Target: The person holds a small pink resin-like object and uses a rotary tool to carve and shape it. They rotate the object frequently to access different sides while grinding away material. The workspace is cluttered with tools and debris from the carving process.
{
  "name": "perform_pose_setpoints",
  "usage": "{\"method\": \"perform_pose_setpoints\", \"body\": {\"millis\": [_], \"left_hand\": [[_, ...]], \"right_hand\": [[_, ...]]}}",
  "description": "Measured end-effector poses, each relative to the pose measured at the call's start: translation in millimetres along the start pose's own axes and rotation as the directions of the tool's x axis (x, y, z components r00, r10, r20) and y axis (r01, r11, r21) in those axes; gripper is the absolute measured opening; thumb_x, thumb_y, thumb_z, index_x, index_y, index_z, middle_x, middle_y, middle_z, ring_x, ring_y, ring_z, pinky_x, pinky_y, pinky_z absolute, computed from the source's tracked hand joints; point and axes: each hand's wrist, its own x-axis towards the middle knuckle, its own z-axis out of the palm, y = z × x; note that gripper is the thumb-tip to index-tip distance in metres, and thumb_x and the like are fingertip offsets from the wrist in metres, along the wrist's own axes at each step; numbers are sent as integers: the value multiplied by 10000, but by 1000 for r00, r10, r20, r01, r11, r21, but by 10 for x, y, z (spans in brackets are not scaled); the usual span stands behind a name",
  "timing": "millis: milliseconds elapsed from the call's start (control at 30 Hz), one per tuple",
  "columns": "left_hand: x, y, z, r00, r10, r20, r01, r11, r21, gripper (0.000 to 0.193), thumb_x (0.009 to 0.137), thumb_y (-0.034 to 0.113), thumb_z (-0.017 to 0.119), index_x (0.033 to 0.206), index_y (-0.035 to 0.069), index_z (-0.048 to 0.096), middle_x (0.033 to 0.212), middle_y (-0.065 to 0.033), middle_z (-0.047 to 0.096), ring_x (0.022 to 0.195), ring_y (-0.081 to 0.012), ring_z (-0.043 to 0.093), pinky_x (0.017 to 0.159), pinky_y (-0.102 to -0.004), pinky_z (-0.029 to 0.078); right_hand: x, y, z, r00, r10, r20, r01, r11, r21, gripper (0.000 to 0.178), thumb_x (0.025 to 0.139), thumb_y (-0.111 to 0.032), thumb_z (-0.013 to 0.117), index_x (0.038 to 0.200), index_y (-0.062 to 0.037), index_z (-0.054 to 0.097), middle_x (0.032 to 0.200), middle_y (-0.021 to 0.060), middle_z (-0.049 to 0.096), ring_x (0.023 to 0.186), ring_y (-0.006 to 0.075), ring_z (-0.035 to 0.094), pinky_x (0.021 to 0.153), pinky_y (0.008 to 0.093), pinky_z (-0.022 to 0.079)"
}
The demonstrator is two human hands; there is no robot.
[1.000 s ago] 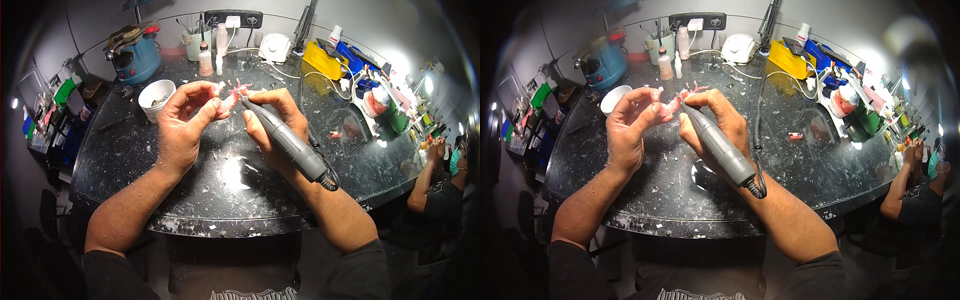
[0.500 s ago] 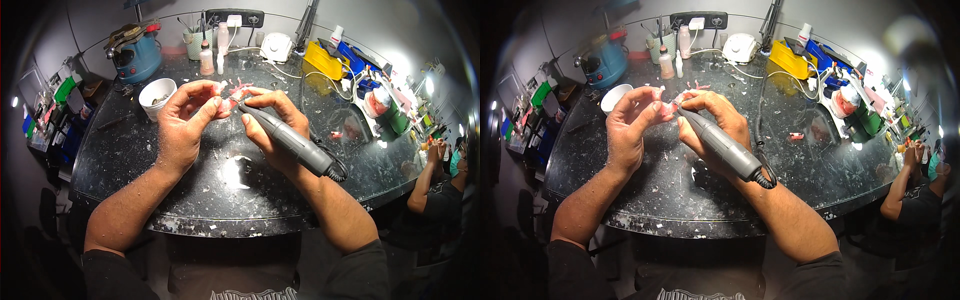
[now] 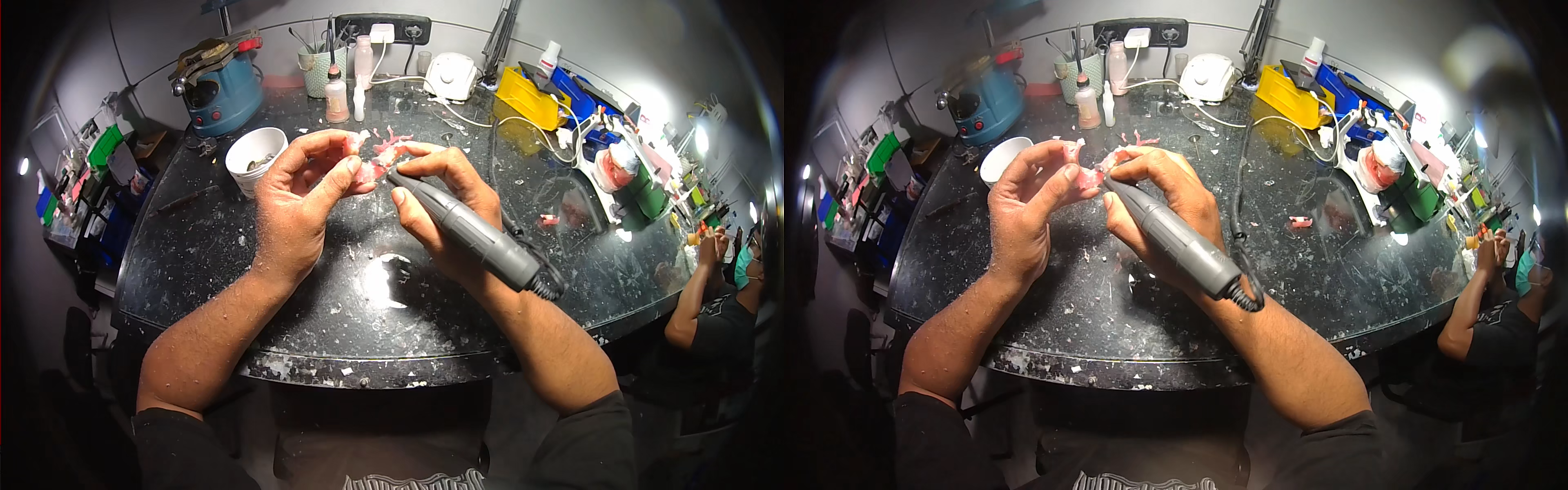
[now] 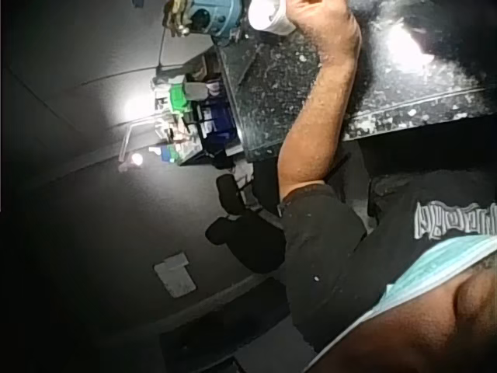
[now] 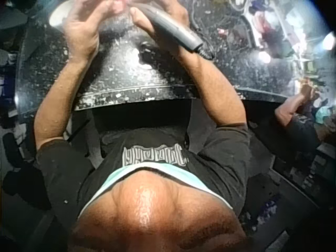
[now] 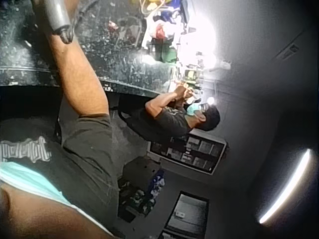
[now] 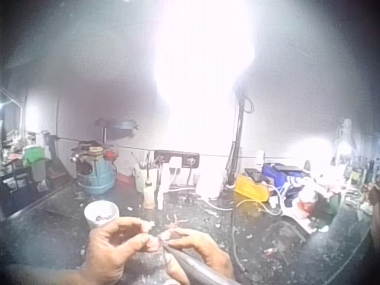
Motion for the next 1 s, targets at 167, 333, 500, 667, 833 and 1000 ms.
{"method": "perform_pose_setpoints", "body": {"millis": [167, 333, 500, 667, 833, 1000], "left_hand": [[9, -7, -14, 1000, -21, 2, 21, 1000, -10, 261, 953, 23, 678, 1209, 4, 629, 1179, -126, 668, 995, -209, 704, 888, -402, 629], [9, 7, 0, 1000, -13, -14, 13, 1000, -9, 266, 954, 20, 676, 1214, -2, 627, 1212, -139, 665, 1005, -217, 708, 888, -396, 630], [24, -16, -25, 1000, -18, -21, 17, 999, -31, 261, 954, 18, 676, 1211, 4, 630, 1207, -134, 666, 1003, -211, 708, 885, -387, 631], [22, -15, -14, 1000, -19, 0, 19, 999, -43, 247, 954, 18, 677, 1197, 10, 634, 1193, -122, 665, 984, -193, 704, 883, -381, 632], [19, -15, -3, 1000, -13, -8, 13, 998, -56, 243, 951, 25, 685, 1189, 14, 637, 1179, -114, 663, 991, -186, 698, 882, -375, 632], [23, -3, -13, 1000, -5, -12, 5, 999, -53, 252, 951, 24, 684, 1196, 15, 626, 1173, -111, 659, 994, -189, 697, 880, -374, 633]], "right_hand": [[13, -2, -17, 997, -68, 24, 69, 996, -62, 281, 782, -98, 793, 1033, -74, 671, 1135, 136, 686, 1155, 311, 644, 1001, 403, 509], [-3, 2, 22, 999, 34, -24, -32, 995, 95, 281, 776, -104, 794, 1029, -67, 676, 1145, 145, 679, 1172, 311, 635, 1001, 404, 506], [12, -14, -21, 997, -62, 46, 64, 997, -42, 278, 777, -107, 789, 1030, -67, 680, 1169, 165, 670, 1211, 328, 616, 1039, 416, 479], [8, 17, -1, 996, -78, 34, 79, 996, -38, 292, 769, -121, 797, 1033, -73, 681, 1201, 173, 663, 1248, 334, 598, 1057, 419, 469], [0, 10, 5, 999, -39, 33, 40, 998, -37, 305, 769, -131, 802, 1047, -83, 687, 1238, 185, 649, 1267, 341, 585, 1065, 429, 464], [-2, -1, 2, 997, -61, 39, 62, 998, -29, 303, 774, -129, 798, 1051, -78, 687, 1239, 199, 646, 1274, 345, 582, 1072, 436, 458]]}}
